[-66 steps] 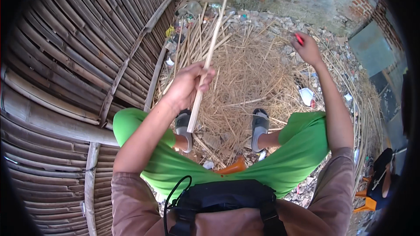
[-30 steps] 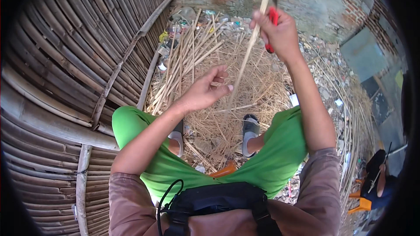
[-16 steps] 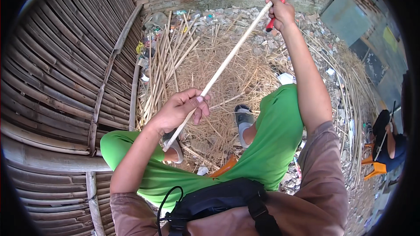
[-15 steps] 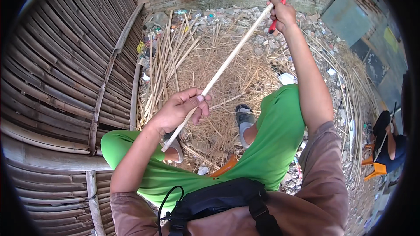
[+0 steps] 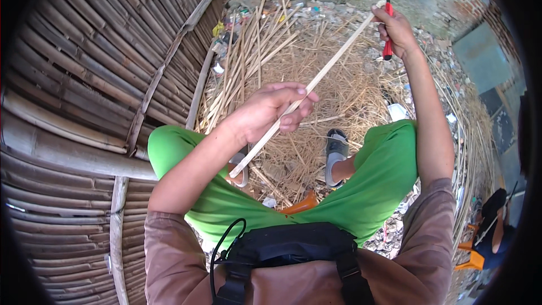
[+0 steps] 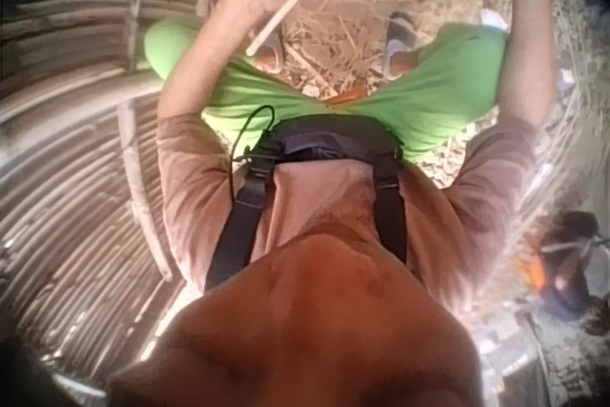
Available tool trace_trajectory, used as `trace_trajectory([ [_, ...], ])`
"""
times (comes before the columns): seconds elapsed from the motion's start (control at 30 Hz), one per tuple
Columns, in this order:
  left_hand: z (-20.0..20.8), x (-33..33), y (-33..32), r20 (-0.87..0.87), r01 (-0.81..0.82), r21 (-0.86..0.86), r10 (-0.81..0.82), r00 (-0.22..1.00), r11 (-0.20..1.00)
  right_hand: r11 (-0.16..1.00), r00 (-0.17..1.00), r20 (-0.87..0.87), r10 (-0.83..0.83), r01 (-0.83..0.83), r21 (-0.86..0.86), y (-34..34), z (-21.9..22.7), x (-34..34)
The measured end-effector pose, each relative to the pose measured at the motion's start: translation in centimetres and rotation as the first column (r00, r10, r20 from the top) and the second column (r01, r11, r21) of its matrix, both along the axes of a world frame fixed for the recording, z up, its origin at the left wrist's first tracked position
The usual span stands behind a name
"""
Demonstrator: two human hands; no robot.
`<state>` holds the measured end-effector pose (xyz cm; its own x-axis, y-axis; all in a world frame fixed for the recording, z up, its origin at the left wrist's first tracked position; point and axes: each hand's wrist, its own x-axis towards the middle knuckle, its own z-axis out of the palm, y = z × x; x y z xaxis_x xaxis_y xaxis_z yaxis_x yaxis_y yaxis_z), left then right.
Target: The person shaves thin bamboo sticks using a small blade, removing outer layers and smoothing the surface, then gathers the sticks into a bundle.
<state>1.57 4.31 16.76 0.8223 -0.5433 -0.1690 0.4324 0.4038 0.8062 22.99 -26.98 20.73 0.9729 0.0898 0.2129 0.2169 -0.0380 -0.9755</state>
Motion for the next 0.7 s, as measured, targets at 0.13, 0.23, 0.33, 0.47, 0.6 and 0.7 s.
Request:
trace_trajectory([
  [0.13,0.2,-0.3,0.5,-0.028,0.011,-0.033,-0.012,1.0,0.999,1.0,0.998,-0.07,-0.01,0.008,-0.029,0.8,-1.0,0.8],
  [0.23,0.1,-0.3,0.3,-0.033,0.023,-0.014,-0.023,0.999,1.0,0.971,0.989,-0.15,-0.021,-0.016,-0.24,-0.1,-1.7,0.9],
  [0.33,-0.7,-0.2,1.0,-0.017,-0.048,0.018,0.048,0.999,0.999,0.717,0.964,0.265,-0.031,0.206,-0.666,3.4,-3.6,-0.7],
  [0.47,-0.6,-1.3,0.9,-0.112,-0.155,0.066,0.162,0.98,0.986,0.624,0.928,0.284,0.242,0.075,-0.778,10.1,-3.9,-8.0],
  [0.6,-2.2,-0.8,1.1,-0.12,-0.251,0.075,0.258,0.959,0.965,0.577,0.876,0.342,0.34,0.093,-0.812,12.5,-6.4,-10.4],
  [0.7,-2.7,-0.5,1.7,-0.156,-0.291,0.103,0.304,0.94,0.951,0.581,0.801,0.413,0.433,0.101,-0.808,13.8,-7.6,-12.8],
])
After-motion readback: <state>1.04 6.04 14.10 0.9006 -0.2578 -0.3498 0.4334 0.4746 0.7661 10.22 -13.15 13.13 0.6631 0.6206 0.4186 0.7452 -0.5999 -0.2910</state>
